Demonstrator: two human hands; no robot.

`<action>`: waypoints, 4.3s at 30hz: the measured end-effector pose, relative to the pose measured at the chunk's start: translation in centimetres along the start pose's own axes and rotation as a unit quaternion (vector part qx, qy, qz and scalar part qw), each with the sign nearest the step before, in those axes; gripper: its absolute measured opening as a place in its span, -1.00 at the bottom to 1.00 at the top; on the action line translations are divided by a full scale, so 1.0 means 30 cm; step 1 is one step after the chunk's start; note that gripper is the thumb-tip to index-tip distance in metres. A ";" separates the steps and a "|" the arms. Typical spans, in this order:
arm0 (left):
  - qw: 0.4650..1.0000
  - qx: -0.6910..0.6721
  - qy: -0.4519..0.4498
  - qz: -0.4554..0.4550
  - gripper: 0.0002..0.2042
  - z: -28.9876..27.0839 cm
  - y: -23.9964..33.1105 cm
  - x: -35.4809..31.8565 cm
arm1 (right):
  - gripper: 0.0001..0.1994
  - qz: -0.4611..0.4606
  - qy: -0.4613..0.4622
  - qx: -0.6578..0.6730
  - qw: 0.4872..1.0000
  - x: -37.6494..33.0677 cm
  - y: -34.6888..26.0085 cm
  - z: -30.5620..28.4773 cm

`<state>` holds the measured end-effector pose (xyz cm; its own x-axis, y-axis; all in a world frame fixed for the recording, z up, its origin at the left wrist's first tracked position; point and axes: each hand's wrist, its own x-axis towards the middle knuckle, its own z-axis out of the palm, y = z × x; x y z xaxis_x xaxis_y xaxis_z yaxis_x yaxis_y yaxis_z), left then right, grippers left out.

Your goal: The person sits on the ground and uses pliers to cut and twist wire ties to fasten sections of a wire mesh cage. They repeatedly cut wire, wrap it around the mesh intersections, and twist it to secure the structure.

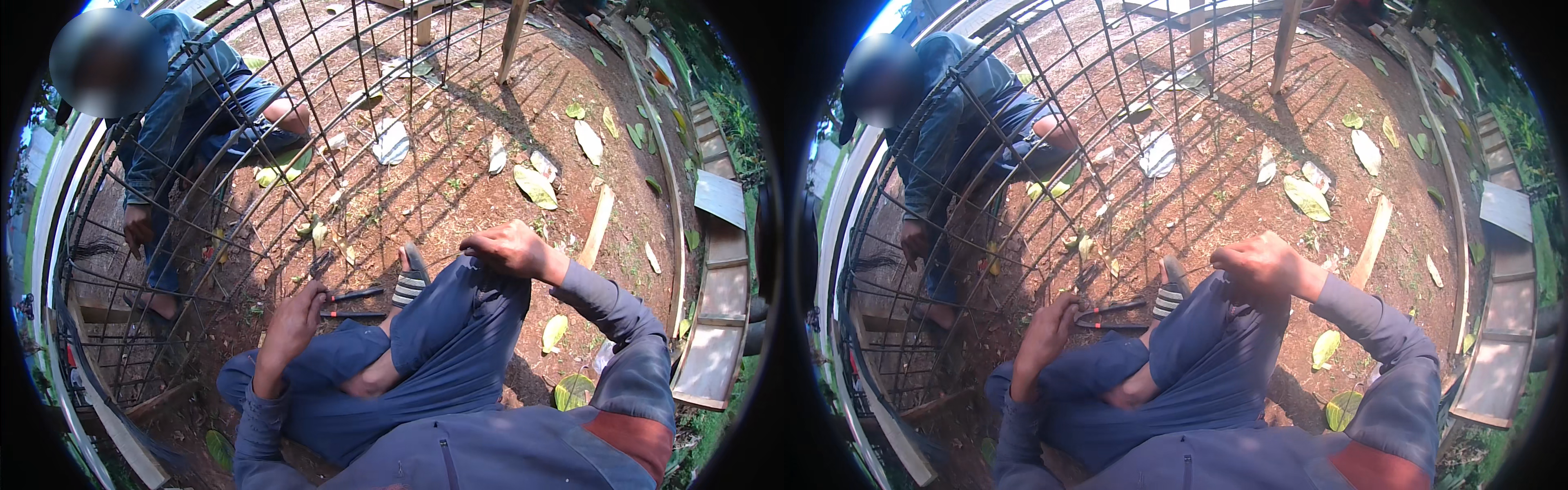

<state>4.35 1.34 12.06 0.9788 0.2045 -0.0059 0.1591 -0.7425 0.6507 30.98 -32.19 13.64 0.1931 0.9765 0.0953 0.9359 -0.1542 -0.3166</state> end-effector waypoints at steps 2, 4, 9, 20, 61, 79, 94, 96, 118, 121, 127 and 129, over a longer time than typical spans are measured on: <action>0.998 -0.035 0.000 -0.051 -0.87 -0.054 0.075 -0.010 | -0.70 -0.032 -0.008 -0.040 0.999 -0.014 -0.030 0.002; 0.997 -0.038 0.012 -0.072 -0.87 -0.109 0.118 -0.005 | -0.65 -0.021 -0.046 -0.022 0.998 0.009 -0.089 0.001; 0.994 -0.054 0.094 -0.020 -0.86 -0.125 0.201 0.000 | -0.73 -0.037 0.036 0.031 0.998 0.087 -0.207 0.057; 0.971 0.011 -0.083 0.222 -0.84 -0.211 0.391 -0.075 | -0.55 -0.177 0.005 -0.072 0.982 0.025 -0.195 -0.011; 0.950 0.051 0.182 0.247 -0.82 -0.162 0.339 0.072 | -0.66 -0.102 0.096 -0.018 0.990 0.070 -0.336 -0.110; 0.902 0.096 -0.342 0.245 -0.85 -0.133 0.439 -0.013 | -0.59 -0.130 0.094 -0.109 0.981 0.058 -0.274 -0.117; 0.970 0.207 0.124 0.009 -0.87 -0.245 0.135 -0.048 | -0.86 -0.009 0.082 -0.075 0.994 -0.015 -0.084 -0.260; 0.964 0.264 -0.030 0.026 -0.88 -0.192 0.127 -0.089 | -0.84 0.000 0.091 -0.137 0.986 -0.032 -0.039 -0.281; 0.964 -0.246 0.101 0.018 -0.80 -0.400 0.222 -0.111 | -0.68 -0.083 0.094 -0.228 0.966 -0.114 0.090 -0.432; 0.914 -0.323 0.234 -0.069 -0.78 -0.389 0.077 -0.040 | -0.73 0.022 0.110 -0.198 0.974 -0.167 0.110 -0.523; 0.944 0.128 0.295 -0.075 -0.81 -0.270 -0.123 -0.020 | -0.83 0.148 0.079 -0.277 0.946 -0.416 0.227 -0.649; 0.927 0.191 0.306 -0.100 -0.82 -0.241 -0.258 -0.022 | -0.92 0.195 0.103 -0.261 0.940 -0.570 0.300 -0.689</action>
<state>1.56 11.56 12.53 0.6871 0.5997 0.4102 0.4786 -0.7984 0.3653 42.17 -53.37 28.66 0.5534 0.7893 0.2659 0.7890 -0.5991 0.1362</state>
